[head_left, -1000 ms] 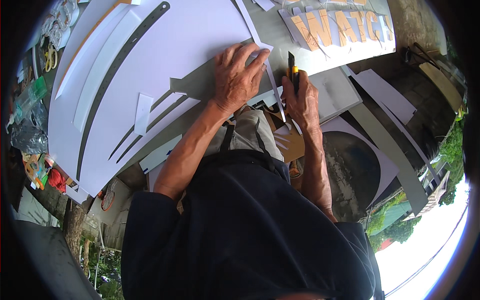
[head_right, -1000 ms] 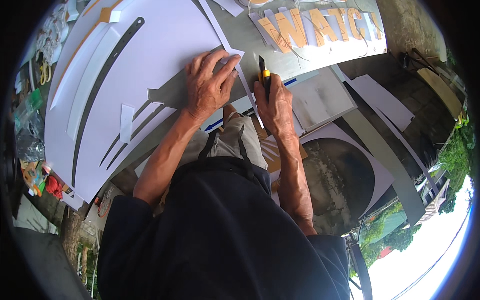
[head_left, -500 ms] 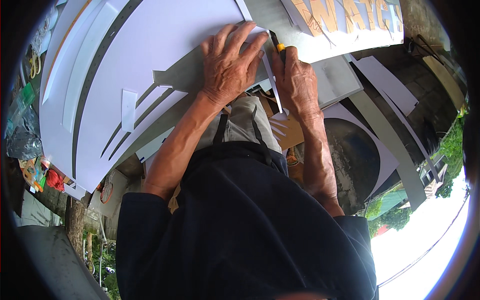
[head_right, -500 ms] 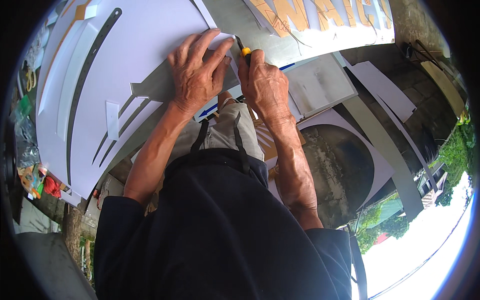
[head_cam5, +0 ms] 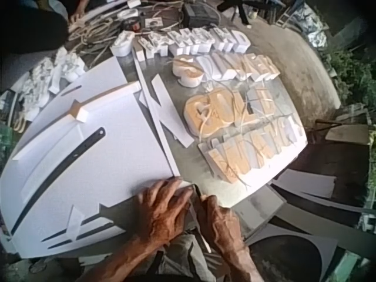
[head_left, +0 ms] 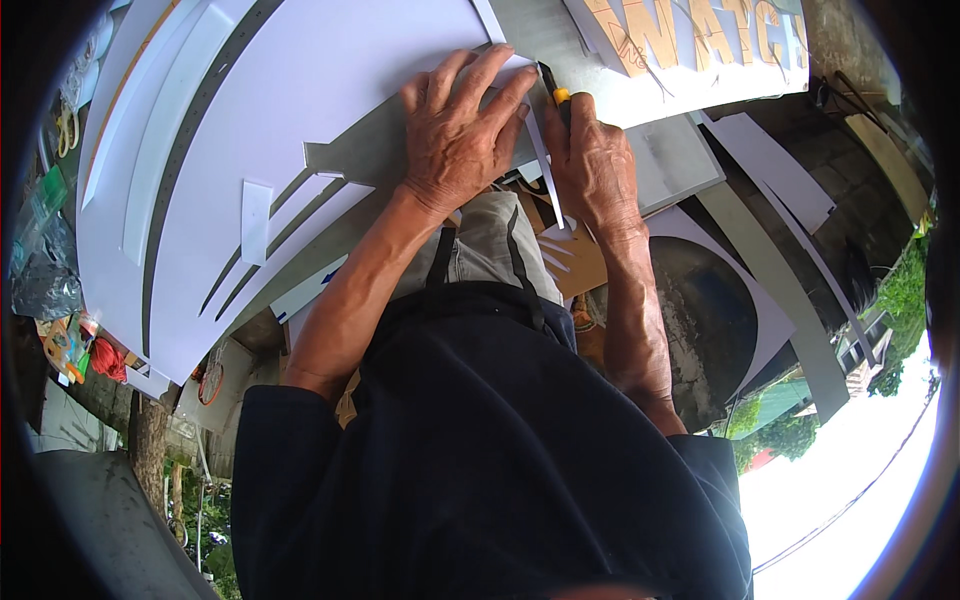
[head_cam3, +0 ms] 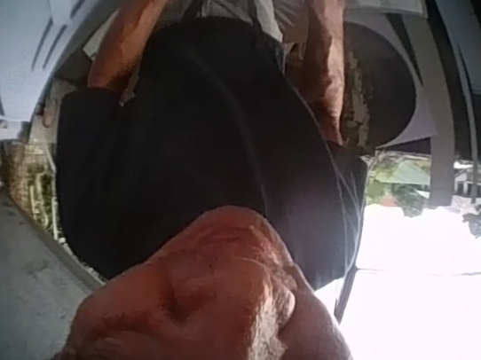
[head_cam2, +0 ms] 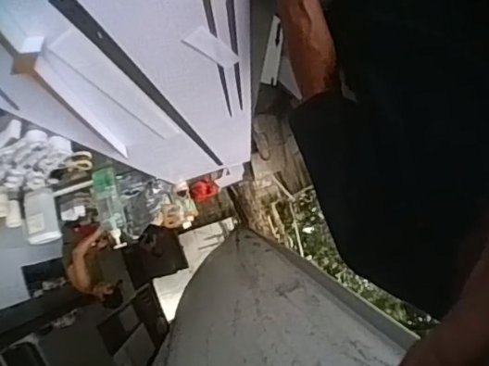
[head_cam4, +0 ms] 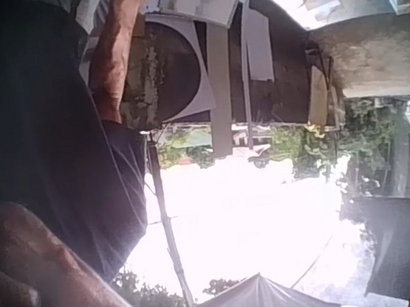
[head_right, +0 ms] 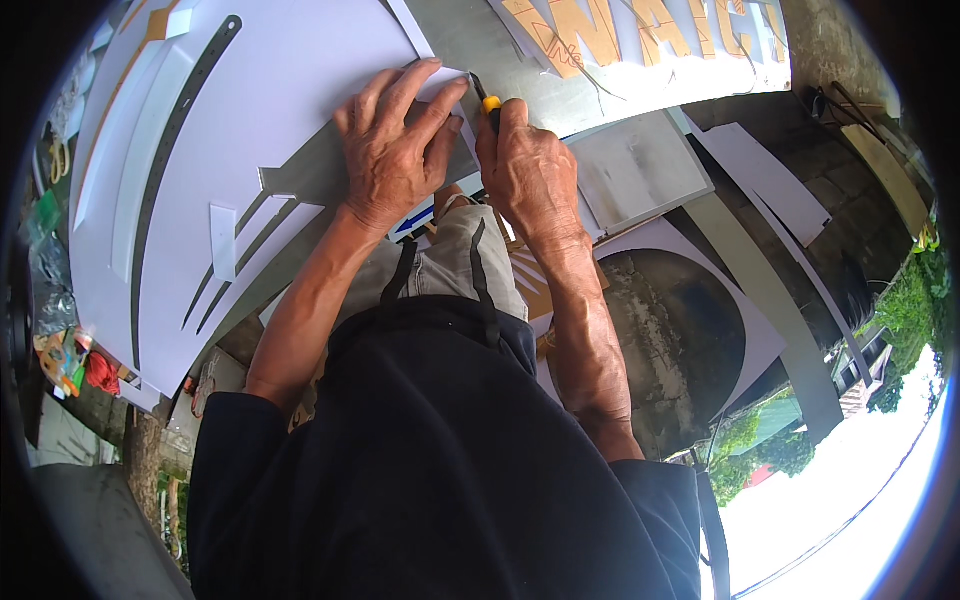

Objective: Cutting and assembling foam or plastic sign lettering and shapes using a utility knife.

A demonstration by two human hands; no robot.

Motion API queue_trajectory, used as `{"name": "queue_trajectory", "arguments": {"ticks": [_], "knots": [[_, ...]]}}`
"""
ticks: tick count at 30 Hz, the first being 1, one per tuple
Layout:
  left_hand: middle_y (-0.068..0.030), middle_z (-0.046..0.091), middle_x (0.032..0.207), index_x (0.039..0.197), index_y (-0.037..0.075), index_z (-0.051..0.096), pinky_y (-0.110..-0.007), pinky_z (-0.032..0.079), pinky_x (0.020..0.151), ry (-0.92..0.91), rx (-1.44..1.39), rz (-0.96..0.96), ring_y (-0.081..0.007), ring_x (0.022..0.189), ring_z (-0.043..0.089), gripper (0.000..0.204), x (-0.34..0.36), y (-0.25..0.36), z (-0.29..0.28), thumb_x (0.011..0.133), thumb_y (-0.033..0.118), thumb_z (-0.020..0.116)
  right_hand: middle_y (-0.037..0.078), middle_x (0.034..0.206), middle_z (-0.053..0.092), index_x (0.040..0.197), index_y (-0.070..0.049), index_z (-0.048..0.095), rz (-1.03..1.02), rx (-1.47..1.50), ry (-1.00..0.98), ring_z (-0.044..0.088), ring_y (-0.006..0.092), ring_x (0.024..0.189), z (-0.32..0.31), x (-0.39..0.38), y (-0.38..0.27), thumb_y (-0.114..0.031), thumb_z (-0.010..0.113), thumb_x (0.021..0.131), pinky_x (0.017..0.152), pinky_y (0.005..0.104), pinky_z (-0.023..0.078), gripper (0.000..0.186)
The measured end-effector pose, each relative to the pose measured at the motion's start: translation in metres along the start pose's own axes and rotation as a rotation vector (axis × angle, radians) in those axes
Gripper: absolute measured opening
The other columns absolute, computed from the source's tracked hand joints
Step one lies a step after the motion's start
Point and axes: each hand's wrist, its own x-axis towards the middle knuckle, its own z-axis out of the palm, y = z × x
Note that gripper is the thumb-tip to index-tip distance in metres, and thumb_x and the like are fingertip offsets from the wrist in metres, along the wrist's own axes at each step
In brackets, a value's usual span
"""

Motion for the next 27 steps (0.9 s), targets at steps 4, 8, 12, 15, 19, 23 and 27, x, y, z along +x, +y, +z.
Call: {"name": "queue_trajectory", "arguments": {"ticks": [4,8,12,15,19,23,27], "knots": [[0.0044,0.053,0.137,0.122,0.026,0.069,-0.045,0.034,0.095,0.013,0.005,0.026,-0.0227,0.123,0.048,0.037,-0.0003,-0.0021,0.0015,0.085,0.026,0.072,0.024,0.069,0.066,0.093,-0.001,0.047,-0.002,0.015,0.005,0.067,0.0456,0.066,0.0011,-0.0003,0.0013,-0.027,0.056,0.100,0.061,0.0532,0.053,0.028],[0.0042,0.054,0.137,0.122,0.025,0.069,-0.045,0.034,0.094,0.008,0.006,0.021,-0.0225,0.123,0.048,0.037,-0.0001,-0.0008,0.0008,0.085,0.026,0.072,0.024,0.069,0.066,0.094,-0.001,0.047,0.030,0.005,-0.012,0.067,0.0458,0.066,0.0017,-0.0002,0.0011,-0.026,0.057,0.100,0.061,0.0532,0.053,0.028],[0.0049,0.056,0.136,0.121,0.026,0.072,-0.042,0.031,0.098,0.001,-0.008,0.000,-0.0197,0.123,0.048,0.038,-0.0001,0.0005,-0.0004,0.083,0.023,0.075,0.025,0.068,0.065,0.094,-0.001,0.047,0.012,0.020,-0.001,0.067,0.0457,0.066,0.0018,-0.0006,0.0012,-0.026,0.057,0.100,0.061,0.0533,0.053,0.028],[0.0050,0.056,0.136,0.121,0.026,0.072,-0.041,0.031,0.098,0.001,-0.007,-0.002,-0.0195,0.124,0.048,0.038,-0.0004,-0.0001,-0.0004,0.083,0.023,0.075,0.025,0.067,0.065,0.094,-0.001,0.047,0.006,0.022,0.005,0.067,0.0454,0.066,0.0028,-0.0004,0.0015,-0.026,0.057,0.100,0.060,0.0533,0.053,0.028],[0.0050,0.057,0.137,0.120,0.025,0.072,-0.041,0.031,0.098,0.007,-0.013,0.003,-0.0193,0.123,0.048,0.038,0.0004,0.0004,-0.0005,0.083,0.023,0.075,0.024,0.068,0.066,0.094,-0.001,0.047,0.002,-0.012,0.002,0.067,0.0447,0.064,0.0014,-0.0001,0.0013,-0.026,0.057,0.100,0.058,0.0530,0.053,0.027],[0.0052,0.057,0.137,0.120,0.025,0.073,-0.041,0.032,0.097,0.010,-0.012,0.001,-0.0191,0.123,0.048,0.037,0.0003,0.0007,0.0000,0.083,0.023,0.075,0.023,0.067,0.066,0.094,-0.001,0.048,-0.002,-0.022,0.009,0.068,0.0440,0.063,0.0029,-0.0002,-0.0009,-0.026,0.056,0.100,0.057,0.0526,0.053,0.027],[0.0051,0.060,0.133,0.117,0.024,0.075,-0.040,0.032,0.097,0.050,-0.005,0.012,-0.0190,0.120,0.051,0.035,-0.0002,-0.0003,0.0029,0.082,0.018,0.075,0.024,0.066,0.066,0.093,-0.001,0.049,0.006,-0.081,0.004,0.069,0.0433,0.064,0.0020,0.0008,-0.0065,-0.025,0.055,0.100,0.058,0.0521,0.054,0.026]]}}
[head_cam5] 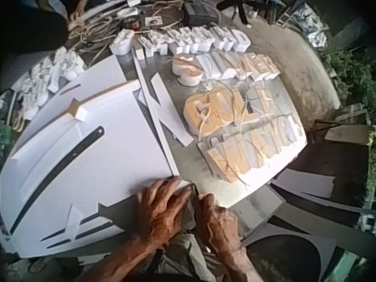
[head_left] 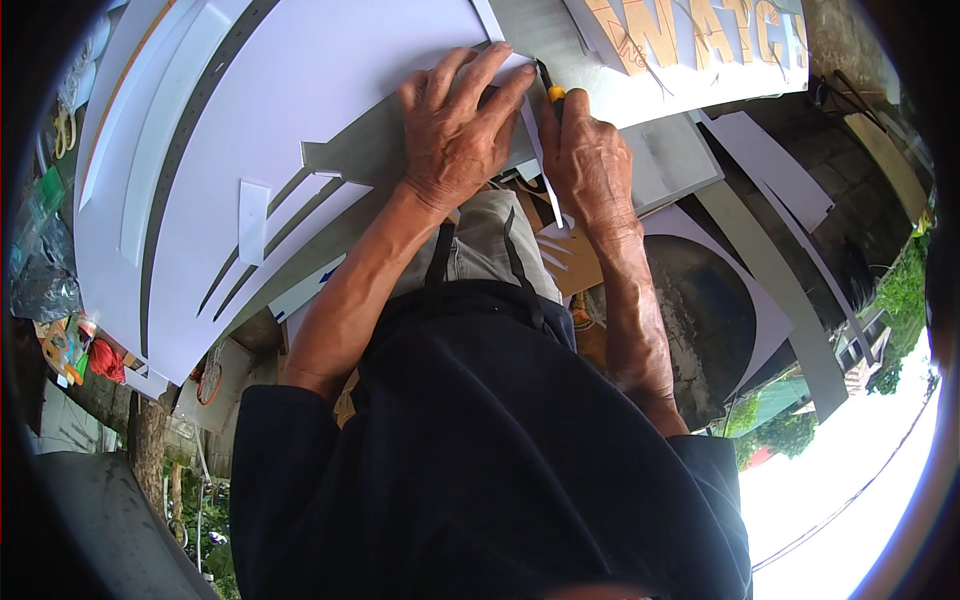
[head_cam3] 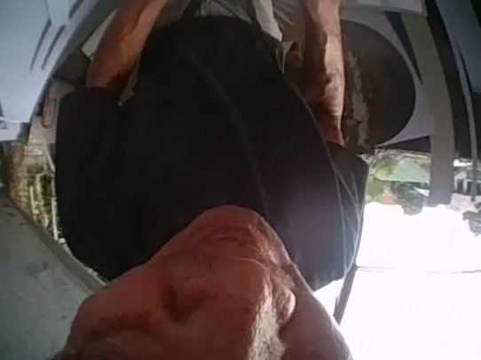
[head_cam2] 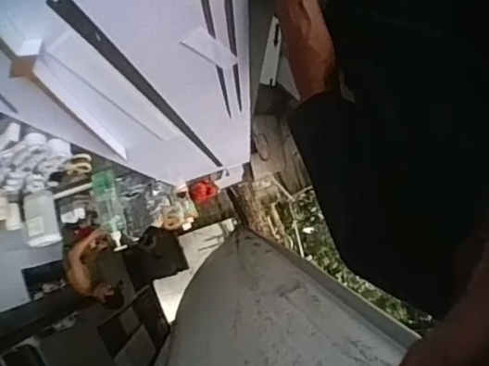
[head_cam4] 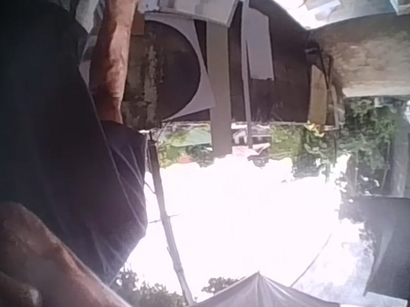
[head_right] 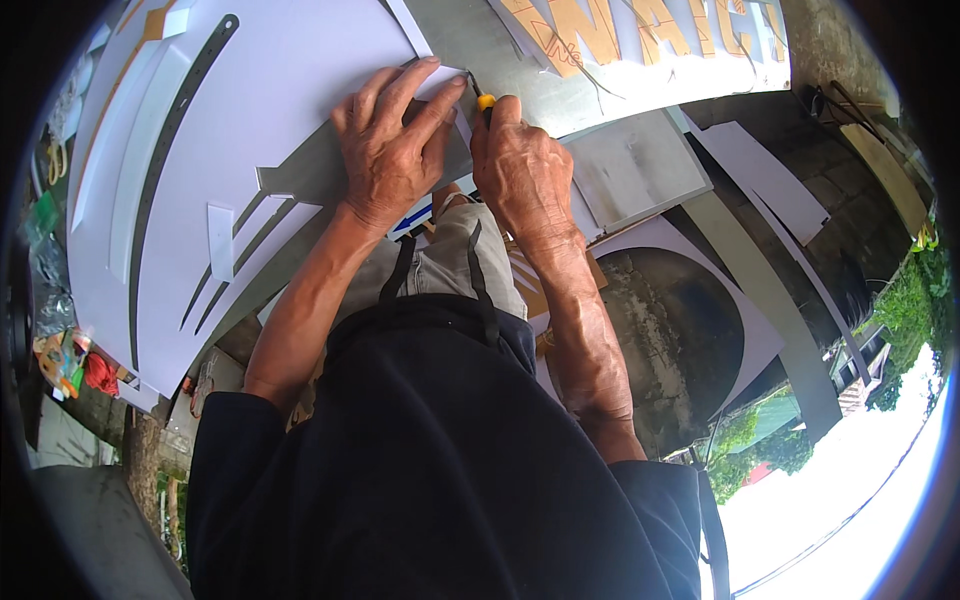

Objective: Cutting and assembling foam or plastic sign lettering and shapes using a utility knife.

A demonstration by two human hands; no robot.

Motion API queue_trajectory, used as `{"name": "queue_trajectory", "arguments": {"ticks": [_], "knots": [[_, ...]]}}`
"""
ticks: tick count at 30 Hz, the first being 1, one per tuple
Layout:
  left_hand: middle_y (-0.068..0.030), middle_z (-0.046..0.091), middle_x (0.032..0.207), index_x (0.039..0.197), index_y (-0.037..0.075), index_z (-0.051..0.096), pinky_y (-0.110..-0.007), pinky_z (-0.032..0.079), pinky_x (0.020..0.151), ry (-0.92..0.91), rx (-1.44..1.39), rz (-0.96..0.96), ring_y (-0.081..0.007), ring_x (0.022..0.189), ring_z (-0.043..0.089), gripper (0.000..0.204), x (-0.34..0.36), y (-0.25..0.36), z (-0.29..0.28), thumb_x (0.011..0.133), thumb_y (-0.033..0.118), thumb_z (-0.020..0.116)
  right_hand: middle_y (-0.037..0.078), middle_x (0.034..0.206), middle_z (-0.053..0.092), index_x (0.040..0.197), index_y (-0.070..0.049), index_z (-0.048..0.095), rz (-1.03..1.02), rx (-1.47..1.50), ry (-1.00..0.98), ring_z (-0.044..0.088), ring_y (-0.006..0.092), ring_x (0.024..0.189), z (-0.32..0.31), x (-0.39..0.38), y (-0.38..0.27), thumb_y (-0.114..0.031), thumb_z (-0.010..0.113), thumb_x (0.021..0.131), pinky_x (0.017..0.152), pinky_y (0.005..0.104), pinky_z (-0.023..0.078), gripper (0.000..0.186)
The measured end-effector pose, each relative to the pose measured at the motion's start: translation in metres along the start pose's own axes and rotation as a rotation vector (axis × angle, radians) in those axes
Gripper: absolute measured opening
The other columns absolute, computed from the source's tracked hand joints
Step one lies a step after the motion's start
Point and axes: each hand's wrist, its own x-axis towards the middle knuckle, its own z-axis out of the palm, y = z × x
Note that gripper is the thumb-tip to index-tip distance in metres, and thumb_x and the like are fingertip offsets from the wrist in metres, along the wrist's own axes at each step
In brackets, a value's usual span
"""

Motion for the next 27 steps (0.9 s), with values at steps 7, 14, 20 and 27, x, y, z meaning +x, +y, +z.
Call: {"name": "queue_trajectory", "arguments": {"ticks": [7,14,20,27], "knots": [[0.0050,0.064,0.127,0.112,0.023,0.078,-0.038,0.034,0.096,0.045,0.024,0.005,-0.0182,0.116,0.055,0.031,0.002,0.003,0.003,0.081,0.017,0.077,0.026,0.065,0.065,0.091,0.000,0.049,0.027,-0.070,-0.060,0.068,0.0449,0.063,-0.005,-0.009,0.002,-0.028,0.054,0.101,0.057,0.0533,0.053,0.030],[-0.0064,0.062,0.129,0.131,0.010,0.063,-0.042,0.041,0.098,0.111,-0.185,-0.108,-0.0255,0.113,0.058,0.035,0.007,-0.004,-0.006,0.096,0.012,0.060,0.025,0.069,0.065,0.097,-0.002,0.048,0.196,0.162,-0.015,0.065,0.0467,0.069,0.002,-0.040,0.020,-0.033,0.055,0.101,0.065,0.0552,0.050,0.032],[-0.0132,0.061,0.124,0.129,0.005,0.060,-0.043,0.048,0.094,0.237,-0.367,-0.205,-0.0331,0.110,0.059,0.034,0.002,-0.016,-0.006,0.098,-0.002,0.050,0.016,0.062,0.062,0.089,0.000,0.054,0.302,0.521,0.017,0.066,0.0318,0.057,-0.001,-0.043,0.044,-0.037,0.071,0.092,0.059,0.0417,0.051,0.040],[-0.0115,0.065,0.115,0.118,0.005,0.068,-0.036,0.054,0.088,0.220,-0.391,-0.231,-0.0268,0.103,0.064,0.024,0.008,-0.016,-0.010,0.102,0.003,0.050,0.010,0.072,0.067,0.096,0.004,0.060,0.277,0.764,-0.130,0.066,0.0182,0.052,0.000,-0.048,0.041,-0.026,0.079,0.081,0.052,0.0333,0.052,0.039]]}}
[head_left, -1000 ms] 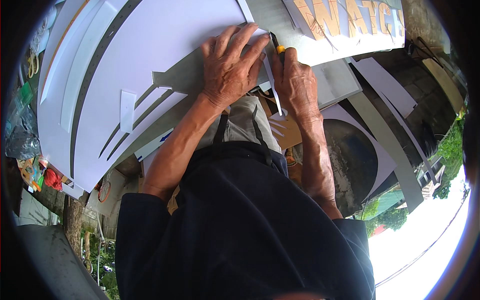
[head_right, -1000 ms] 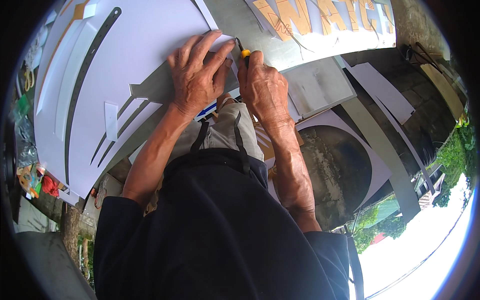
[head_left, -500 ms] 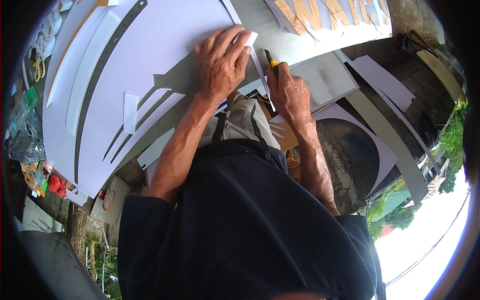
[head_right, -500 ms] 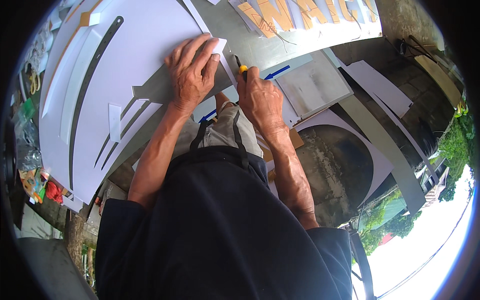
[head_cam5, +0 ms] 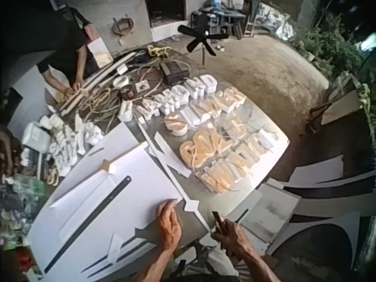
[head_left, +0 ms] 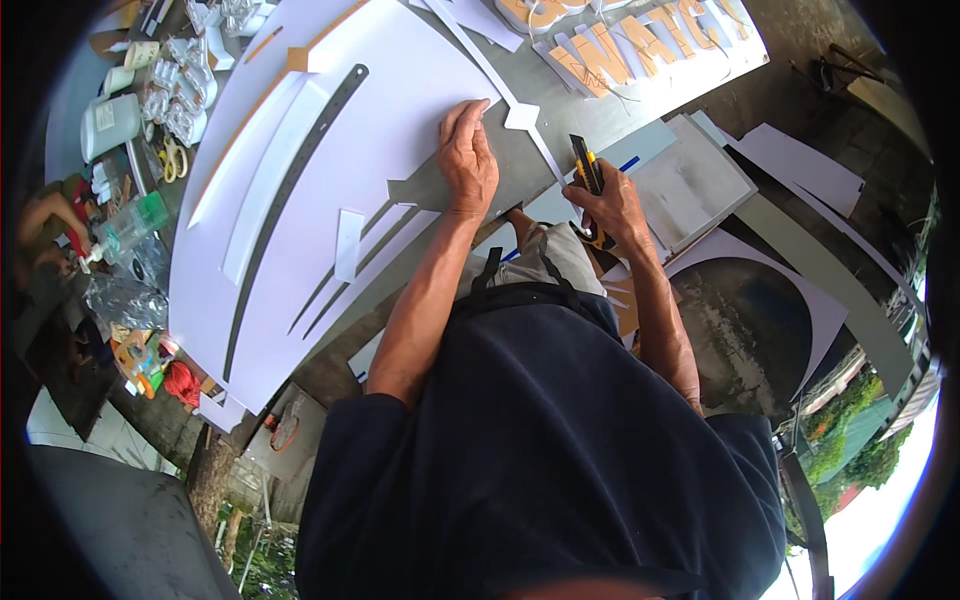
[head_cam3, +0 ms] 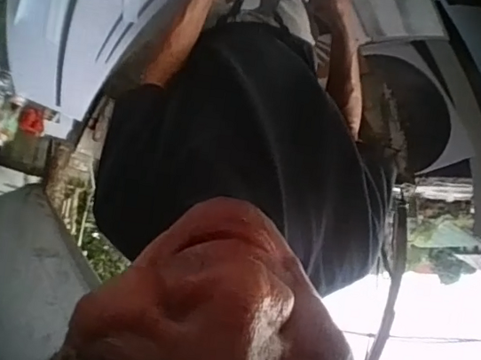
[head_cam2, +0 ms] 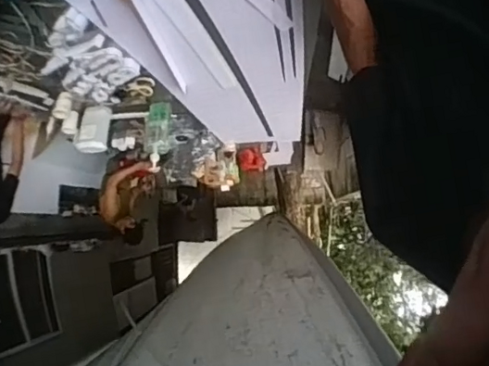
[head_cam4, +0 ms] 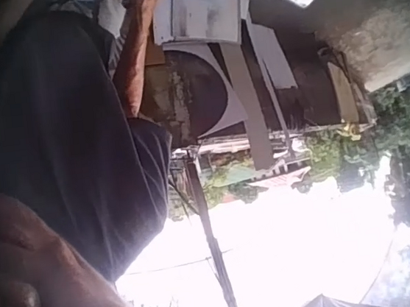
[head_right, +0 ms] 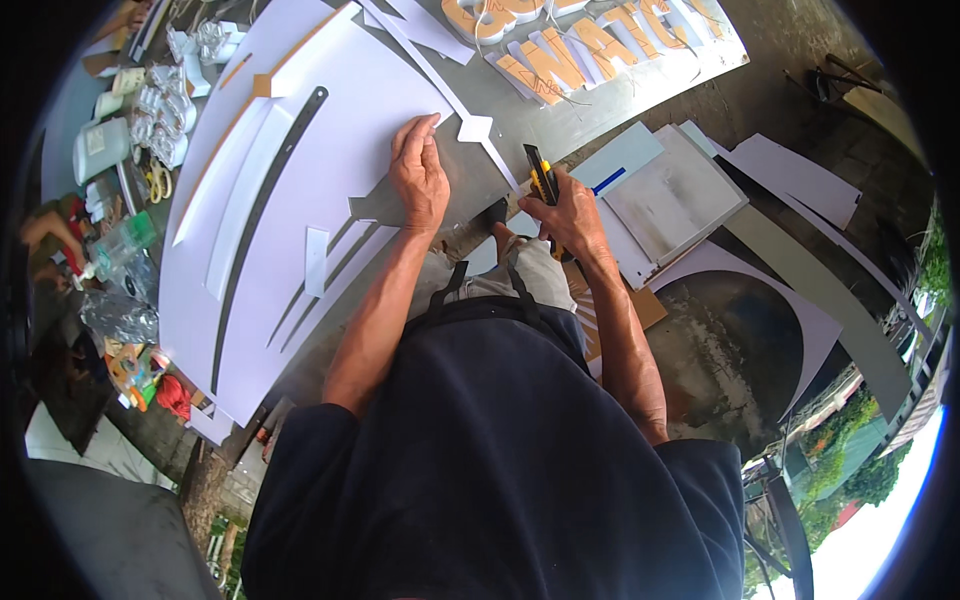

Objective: Cutting and assembling foam or plastic sign lettering and shapes using a utility knife.

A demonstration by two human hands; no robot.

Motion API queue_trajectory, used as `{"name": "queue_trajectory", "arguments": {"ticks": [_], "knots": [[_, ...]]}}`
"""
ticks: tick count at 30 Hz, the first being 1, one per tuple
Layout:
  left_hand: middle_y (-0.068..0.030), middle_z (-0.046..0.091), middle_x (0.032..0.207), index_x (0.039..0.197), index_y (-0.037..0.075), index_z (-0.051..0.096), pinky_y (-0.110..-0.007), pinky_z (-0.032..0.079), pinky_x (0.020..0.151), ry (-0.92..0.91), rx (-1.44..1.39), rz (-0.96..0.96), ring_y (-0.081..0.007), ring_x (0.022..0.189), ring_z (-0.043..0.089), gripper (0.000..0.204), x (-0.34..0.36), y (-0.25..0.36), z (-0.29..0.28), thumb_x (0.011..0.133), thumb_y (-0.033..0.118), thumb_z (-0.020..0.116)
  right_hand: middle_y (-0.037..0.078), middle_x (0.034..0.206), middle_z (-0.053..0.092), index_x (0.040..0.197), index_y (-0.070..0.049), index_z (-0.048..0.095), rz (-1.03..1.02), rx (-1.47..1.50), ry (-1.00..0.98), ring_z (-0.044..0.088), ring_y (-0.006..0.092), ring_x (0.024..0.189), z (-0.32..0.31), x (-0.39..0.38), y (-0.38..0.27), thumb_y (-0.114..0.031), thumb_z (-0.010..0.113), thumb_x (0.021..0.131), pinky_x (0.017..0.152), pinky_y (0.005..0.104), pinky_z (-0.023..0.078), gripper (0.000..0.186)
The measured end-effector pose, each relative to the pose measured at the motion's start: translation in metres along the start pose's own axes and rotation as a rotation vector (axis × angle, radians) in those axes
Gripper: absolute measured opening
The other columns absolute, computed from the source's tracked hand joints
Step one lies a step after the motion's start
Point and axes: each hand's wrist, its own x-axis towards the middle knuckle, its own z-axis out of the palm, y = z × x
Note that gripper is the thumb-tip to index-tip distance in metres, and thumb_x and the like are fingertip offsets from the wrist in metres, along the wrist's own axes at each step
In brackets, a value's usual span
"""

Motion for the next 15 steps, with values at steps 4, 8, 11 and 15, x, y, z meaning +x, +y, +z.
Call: {"name": "queue_trajectory", "arguments": {"ticks": [4,8,11,15], "knots": [[-0.0109,0.067,0.111,0.118,0.005,0.068,-0.035,0.055,0.083,-0.076,-0.042,0.039,-0.0251,0.098,0.066,0.022,0.005,-0.004,-0.008,0.101,0.007,0.055,0.011,0.068,0.064,0.093,0.004,0.058,-0.038,0.073,-0.053,0.065,0.0177,0.051,0.002,-0.001,0.005,-0.020,0.078,0.079,0.050,0.0335,0.051,0.034],[-0.0089,0.073,0.093,0.121,0.004,0.068,-0.031,0.054,0.073,-0.317,-0.085,-0.286,-0.0169,0.076,0.069,0.026,0.014,0.002,-0.026,0.097,0.013,0.064,0.008,0.067,0.062,0.092,0.004,0.058,-0.086,0.149,-0.081,0.060,0.0156,0.049,0.003,-0.014,-0.010,-0.018,0.078,0.077,0.048,0.0309,0.047,0.033],[-0.0131,0.074,0.091,0.127,-0.004,0.062,-0.029,0.057,0.069,-0.415,-0.327,-0.483,-0.0171,0.072,0.071,0.036,0.018,0.010,-0.029,0.095,0.013,0.067,0.008,0.069,0.062,0.095,0.004,0.059,-0.140,0.187,-0.083,0.059,0.0153,0.050,0.007,-0.028,-0.016,-0.017,0.078,0.077,0.048,0.0305,0.047,0.033],[-0.0177,0.073,0.100,0.131,-0.009,0.057,-0.029,0.059,0.073,-0.499,-0.571,-0.630,-0.0207,0.083,0.074,0.038,0.015,0.004,-0.031,0.097,0.008,0.063,0.007,0.073,0.064,0.096,0.002,0.060,-0.139,0.203,-0.121,0.059,0.0147,0.052,0.016,-0.042,-0.020,-0.017,0.079,0.076,0.049,0.0293,0.048,0.033]]}}
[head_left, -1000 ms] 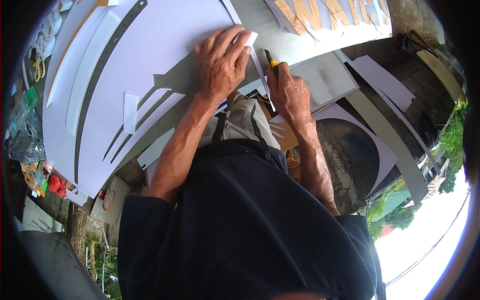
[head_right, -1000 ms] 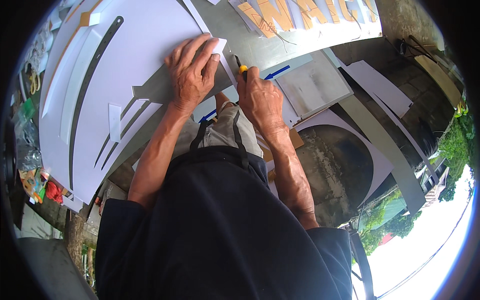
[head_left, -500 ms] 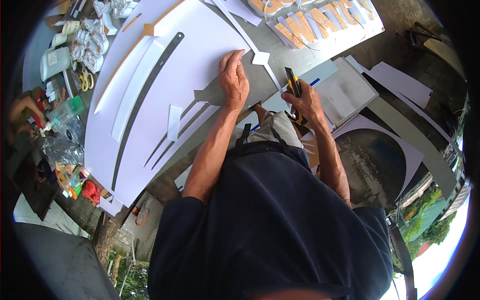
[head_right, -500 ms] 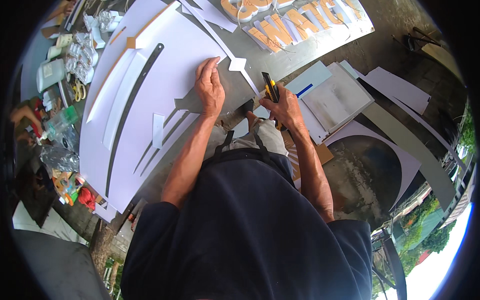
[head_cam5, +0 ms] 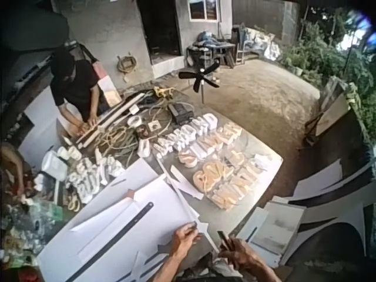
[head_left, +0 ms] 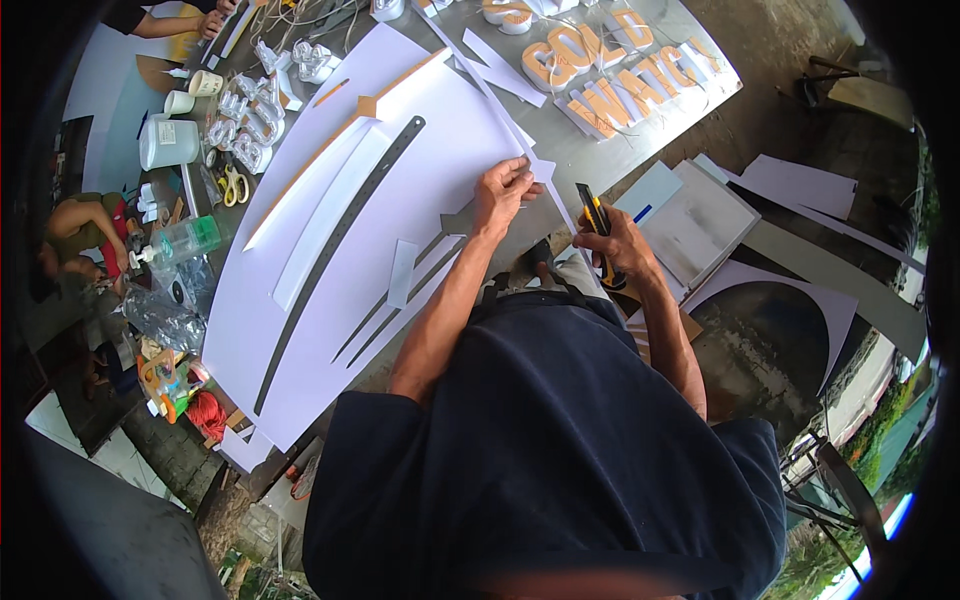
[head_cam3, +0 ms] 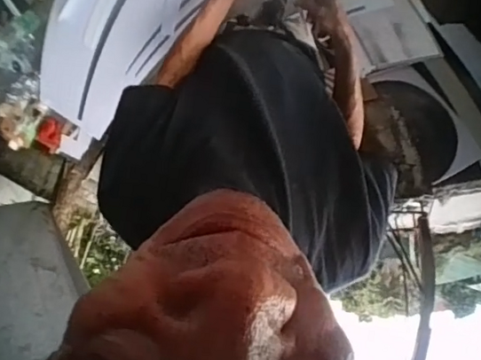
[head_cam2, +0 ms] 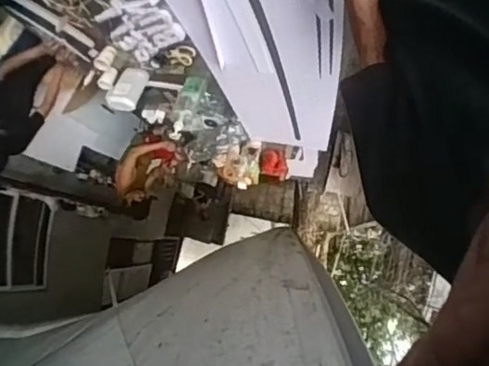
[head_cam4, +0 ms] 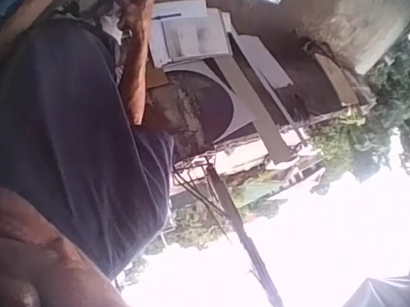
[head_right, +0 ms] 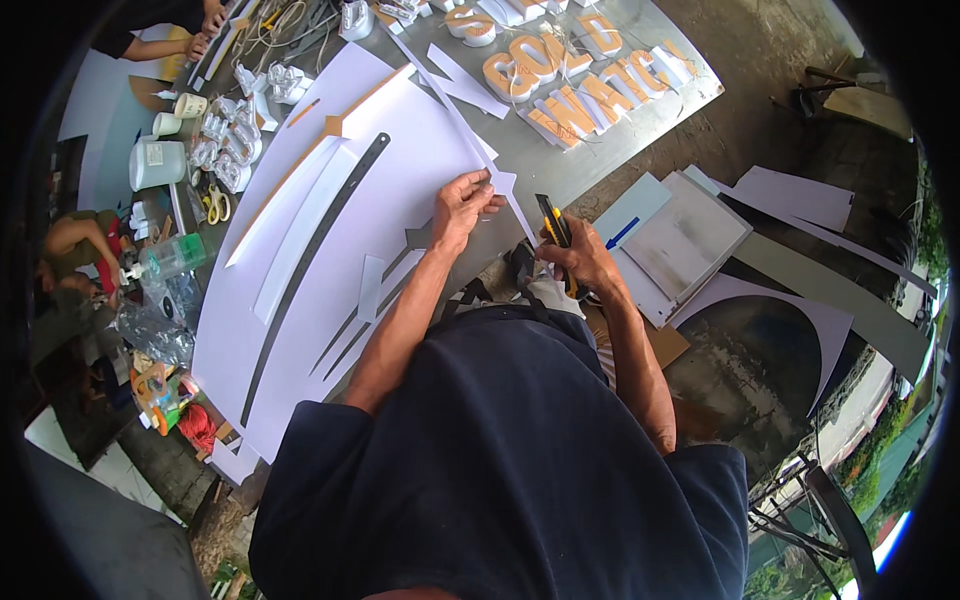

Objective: Cutting and assembling foam or plastic sign lettering and shapes using a utility knife.

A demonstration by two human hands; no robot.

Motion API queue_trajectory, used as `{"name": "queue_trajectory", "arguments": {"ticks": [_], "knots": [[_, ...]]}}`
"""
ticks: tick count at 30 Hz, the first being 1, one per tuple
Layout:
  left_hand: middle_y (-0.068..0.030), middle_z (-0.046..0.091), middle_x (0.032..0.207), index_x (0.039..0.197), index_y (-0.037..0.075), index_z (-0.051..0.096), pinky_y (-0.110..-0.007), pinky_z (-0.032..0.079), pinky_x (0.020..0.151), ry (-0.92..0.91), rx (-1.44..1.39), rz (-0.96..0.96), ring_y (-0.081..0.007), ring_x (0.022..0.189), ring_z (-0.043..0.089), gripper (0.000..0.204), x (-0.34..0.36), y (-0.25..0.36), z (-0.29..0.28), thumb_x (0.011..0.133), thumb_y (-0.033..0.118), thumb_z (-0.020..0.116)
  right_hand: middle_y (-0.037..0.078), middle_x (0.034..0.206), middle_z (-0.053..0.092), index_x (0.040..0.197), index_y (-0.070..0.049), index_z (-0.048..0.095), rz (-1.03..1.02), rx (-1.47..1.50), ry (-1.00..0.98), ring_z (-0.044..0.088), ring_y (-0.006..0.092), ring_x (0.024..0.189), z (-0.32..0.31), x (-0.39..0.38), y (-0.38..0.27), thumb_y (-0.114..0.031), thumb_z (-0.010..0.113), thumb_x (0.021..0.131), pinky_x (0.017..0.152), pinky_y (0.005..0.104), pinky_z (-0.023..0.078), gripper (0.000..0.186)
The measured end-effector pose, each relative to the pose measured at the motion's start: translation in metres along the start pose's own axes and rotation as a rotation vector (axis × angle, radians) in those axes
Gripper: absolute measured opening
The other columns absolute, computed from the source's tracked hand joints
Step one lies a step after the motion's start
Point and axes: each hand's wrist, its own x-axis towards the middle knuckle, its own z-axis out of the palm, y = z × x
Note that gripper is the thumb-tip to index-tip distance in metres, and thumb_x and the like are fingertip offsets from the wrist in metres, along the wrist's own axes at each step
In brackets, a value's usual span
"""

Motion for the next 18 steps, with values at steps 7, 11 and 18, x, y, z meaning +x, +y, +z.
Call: {"name": "queue_trajectory", "arguments": {"ticks": [7,11,18], "knots": [[-0.0111,0.070,0.115,0.133,-0.002,0.057,-0.034,0.057,0.085,-0.171,-0.187,-0.096,-0.0214,0.104,0.069,0.032,0.000,-0.010,-0.013,0.103,0.012,0.054,0.008,0.071,0.063,0.097,0.003,0.060,0.021,-0.101,-0.030,0.061,0.0163,0.051,0.010,-0.031,0.005,-0.016,0.078,0.077,0.050,0.0312,0.050,0.033],[-0.0145,0.070,0.118,0.127,0.001,0.056,-0.041,0.057,0.089,-0.239,-0.386,-0.201,-0.0259,0.105,0.070,0.030,-0.001,0.011,-0.002,0.103,0.018,0.056,0.009,0.070,0.063,0.097,0.003,0.060,0.025,-0.193,-0.050,0.062,0.0171,0.052,0.010,-0.049,0.030,-0.018,0.077,0.077,0.052,0.0325,0.050,0.033],[-0.0142,0.072,0.110,0.115,0.003,0.064,-0.039,0.061,0.077,-0.385,-0.378,-0.271,-0.0255,0.098,0.073,0.026,-0.018,0.009,0.007,0.101,0.025,0.062,0.008,0.067,0.063,0.092,-0.001,0.059,0.112,-0.317,-0.015,0.064,0.0179,0.058,0.015,-0.089,0.067,-0.018,0.077,0.077,0.056,0.0325,0.050,0.029]]}}
